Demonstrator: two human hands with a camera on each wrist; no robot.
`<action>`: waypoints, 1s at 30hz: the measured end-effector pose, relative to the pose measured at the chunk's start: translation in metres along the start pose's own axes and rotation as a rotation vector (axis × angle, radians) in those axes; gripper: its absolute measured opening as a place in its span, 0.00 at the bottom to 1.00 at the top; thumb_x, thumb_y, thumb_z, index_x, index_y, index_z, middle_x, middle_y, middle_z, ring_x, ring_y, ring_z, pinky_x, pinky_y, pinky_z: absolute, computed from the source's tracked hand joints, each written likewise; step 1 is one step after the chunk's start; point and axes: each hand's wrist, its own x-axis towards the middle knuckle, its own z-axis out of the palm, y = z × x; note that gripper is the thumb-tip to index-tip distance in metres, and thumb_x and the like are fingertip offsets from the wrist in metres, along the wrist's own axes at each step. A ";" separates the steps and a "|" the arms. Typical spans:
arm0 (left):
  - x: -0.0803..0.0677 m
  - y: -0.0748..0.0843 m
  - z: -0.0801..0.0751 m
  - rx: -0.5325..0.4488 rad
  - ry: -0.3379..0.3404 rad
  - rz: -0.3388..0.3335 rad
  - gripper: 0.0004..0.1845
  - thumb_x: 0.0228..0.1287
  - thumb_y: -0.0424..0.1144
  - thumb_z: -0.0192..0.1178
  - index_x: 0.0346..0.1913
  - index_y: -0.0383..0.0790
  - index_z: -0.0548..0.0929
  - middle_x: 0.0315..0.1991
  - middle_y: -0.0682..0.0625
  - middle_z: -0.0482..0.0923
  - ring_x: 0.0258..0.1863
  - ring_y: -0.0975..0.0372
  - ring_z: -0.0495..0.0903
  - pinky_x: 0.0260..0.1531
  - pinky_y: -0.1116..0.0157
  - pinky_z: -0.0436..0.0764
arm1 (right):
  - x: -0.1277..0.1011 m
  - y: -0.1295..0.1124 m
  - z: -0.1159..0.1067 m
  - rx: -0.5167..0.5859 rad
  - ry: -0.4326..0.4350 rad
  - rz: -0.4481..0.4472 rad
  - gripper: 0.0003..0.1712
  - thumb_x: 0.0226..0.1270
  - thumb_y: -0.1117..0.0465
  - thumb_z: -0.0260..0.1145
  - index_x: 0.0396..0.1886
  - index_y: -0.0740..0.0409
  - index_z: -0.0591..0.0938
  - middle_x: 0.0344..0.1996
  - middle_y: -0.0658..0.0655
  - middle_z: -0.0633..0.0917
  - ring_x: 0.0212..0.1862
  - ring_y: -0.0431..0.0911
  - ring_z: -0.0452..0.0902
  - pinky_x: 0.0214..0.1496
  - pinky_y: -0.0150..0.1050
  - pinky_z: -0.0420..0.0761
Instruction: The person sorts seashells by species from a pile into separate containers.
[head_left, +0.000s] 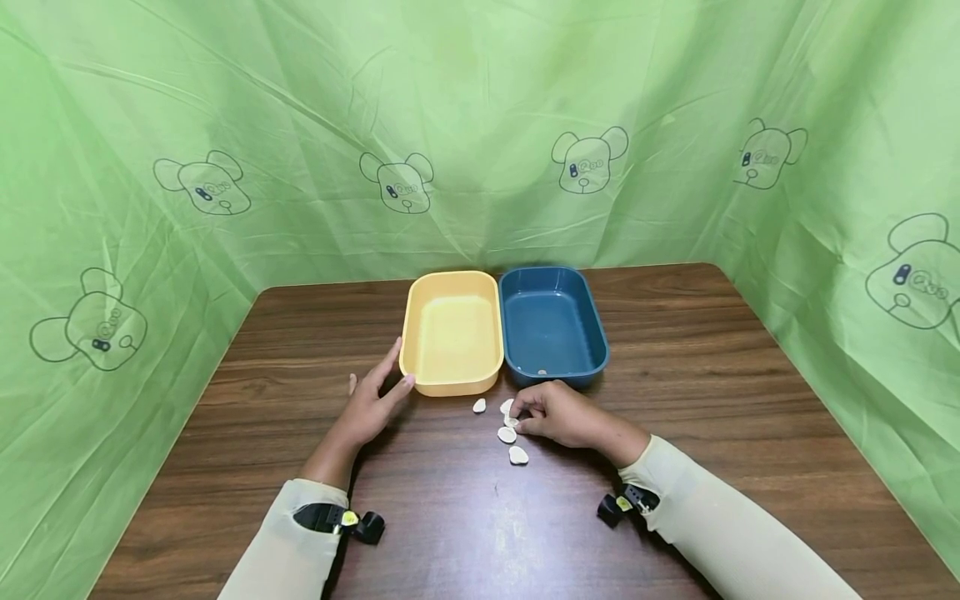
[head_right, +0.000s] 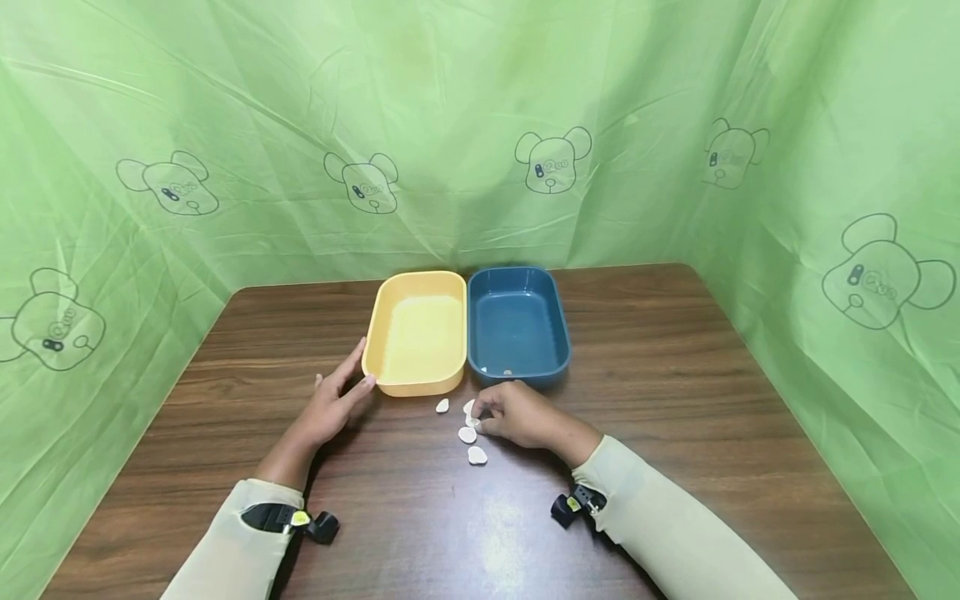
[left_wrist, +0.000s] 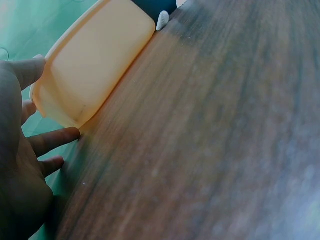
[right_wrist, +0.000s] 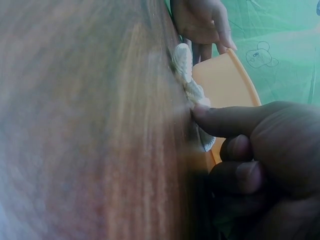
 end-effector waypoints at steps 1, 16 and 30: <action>0.000 0.000 0.000 0.000 0.000 0.000 0.41 0.85 0.55 0.57 0.91 0.54 0.52 0.89 0.45 0.56 0.89 0.39 0.52 0.76 0.23 0.19 | 0.000 0.000 0.000 -0.006 0.000 -0.002 0.04 0.69 0.67 0.76 0.40 0.54 0.91 0.18 0.41 0.73 0.23 0.30 0.65 0.27 0.27 0.65; 0.000 0.000 0.001 0.014 0.002 0.005 0.41 0.86 0.55 0.56 0.91 0.53 0.52 0.89 0.46 0.55 0.89 0.39 0.53 0.76 0.23 0.19 | -0.001 -0.001 0.000 -0.019 0.014 -0.023 0.03 0.73 0.66 0.74 0.39 0.53 0.90 0.19 0.39 0.71 0.24 0.29 0.64 0.29 0.27 0.65; 0.000 0.002 0.000 0.003 0.005 0.001 0.41 0.85 0.55 0.57 0.91 0.53 0.52 0.89 0.46 0.56 0.89 0.39 0.53 0.76 0.23 0.19 | -0.001 -0.001 0.000 -0.002 0.035 -0.019 0.06 0.75 0.67 0.71 0.35 0.56 0.89 0.20 0.39 0.75 0.25 0.30 0.67 0.29 0.27 0.67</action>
